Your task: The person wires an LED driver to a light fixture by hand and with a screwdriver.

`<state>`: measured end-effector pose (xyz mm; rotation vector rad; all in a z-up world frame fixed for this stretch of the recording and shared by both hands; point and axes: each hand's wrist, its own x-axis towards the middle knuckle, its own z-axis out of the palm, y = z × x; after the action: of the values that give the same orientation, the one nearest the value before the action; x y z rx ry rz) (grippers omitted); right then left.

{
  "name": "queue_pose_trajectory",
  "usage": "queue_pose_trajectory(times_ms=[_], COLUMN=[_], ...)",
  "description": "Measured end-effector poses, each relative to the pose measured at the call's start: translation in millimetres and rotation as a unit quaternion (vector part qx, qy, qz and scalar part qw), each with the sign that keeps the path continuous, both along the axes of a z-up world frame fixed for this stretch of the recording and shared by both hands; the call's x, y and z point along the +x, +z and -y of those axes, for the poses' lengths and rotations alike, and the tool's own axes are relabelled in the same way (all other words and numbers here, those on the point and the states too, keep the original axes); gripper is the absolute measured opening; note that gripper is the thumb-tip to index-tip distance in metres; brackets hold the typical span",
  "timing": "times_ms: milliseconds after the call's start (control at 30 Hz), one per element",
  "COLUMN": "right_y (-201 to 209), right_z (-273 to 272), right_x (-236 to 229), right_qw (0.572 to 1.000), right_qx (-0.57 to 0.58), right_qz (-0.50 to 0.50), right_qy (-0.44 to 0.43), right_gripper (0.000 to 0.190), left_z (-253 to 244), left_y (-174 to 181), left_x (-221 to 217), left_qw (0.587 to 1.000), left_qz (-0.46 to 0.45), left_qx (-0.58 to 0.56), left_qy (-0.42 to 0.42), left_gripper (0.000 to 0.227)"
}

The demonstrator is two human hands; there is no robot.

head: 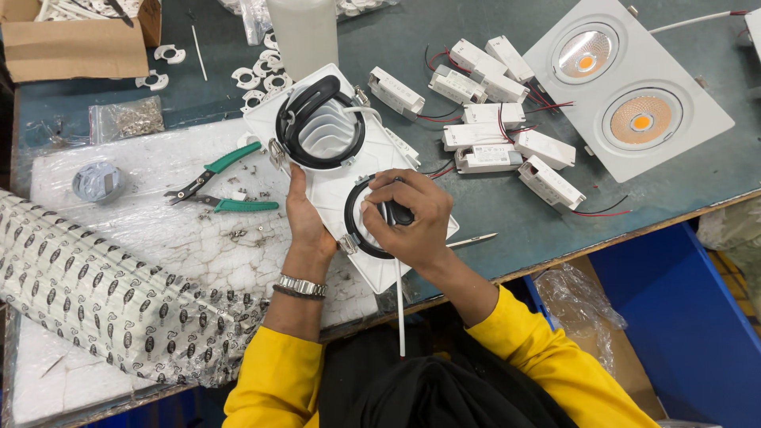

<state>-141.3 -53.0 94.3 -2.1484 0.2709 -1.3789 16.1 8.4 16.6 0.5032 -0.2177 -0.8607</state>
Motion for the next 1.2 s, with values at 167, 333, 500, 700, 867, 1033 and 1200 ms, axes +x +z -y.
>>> queue_pose_trajectory(times_ms=[167,333,500,700,867,1033,1200], right_y=[3,9,7,3,0,-22,-52], right_z=[-2,-5,3,16,24,55,138], right_x=[4,15,32,22,-3,-49,-86], right_qw=[1.0,0.999,0.999,0.989,0.981,0.99,0.974], right_qx=[0.013,0.023,0.02,0.045,0.002,0.072,0.061], right_qz=[0.014,0.0,-0.001,-0.062,-0.068,-0.043,-0.201], right_qy=[0.015,0.026,0.047,0.125,0.182,0.116,-0.09], right_gripper=[0.01,0.011,0.011,0.039,0.059,0.048,0.037], left_z=[-13,-16,-15,-19,-21,-23,-29], left_y=[22,17,-2,-2,6,12,6], left_x=[5,17,34,44,40,38,47], left_qw=[0.996,0.995,0.998,0.998,0.996,0.997,0.996], left_qz=[0.067,0.052,0.024,0.024,0.008,0.018,-0.017], left_qx=[0.034,0.062,0.018,-0.035,-0.046,-0.06,-0.038], left_qy=[-0.054,-0.057,-0.047,-0.052,-0.076,-0.043,-0.079], left_gripper=[0.073,0.07,0.063,0.064,0.065,0.058,0.049])
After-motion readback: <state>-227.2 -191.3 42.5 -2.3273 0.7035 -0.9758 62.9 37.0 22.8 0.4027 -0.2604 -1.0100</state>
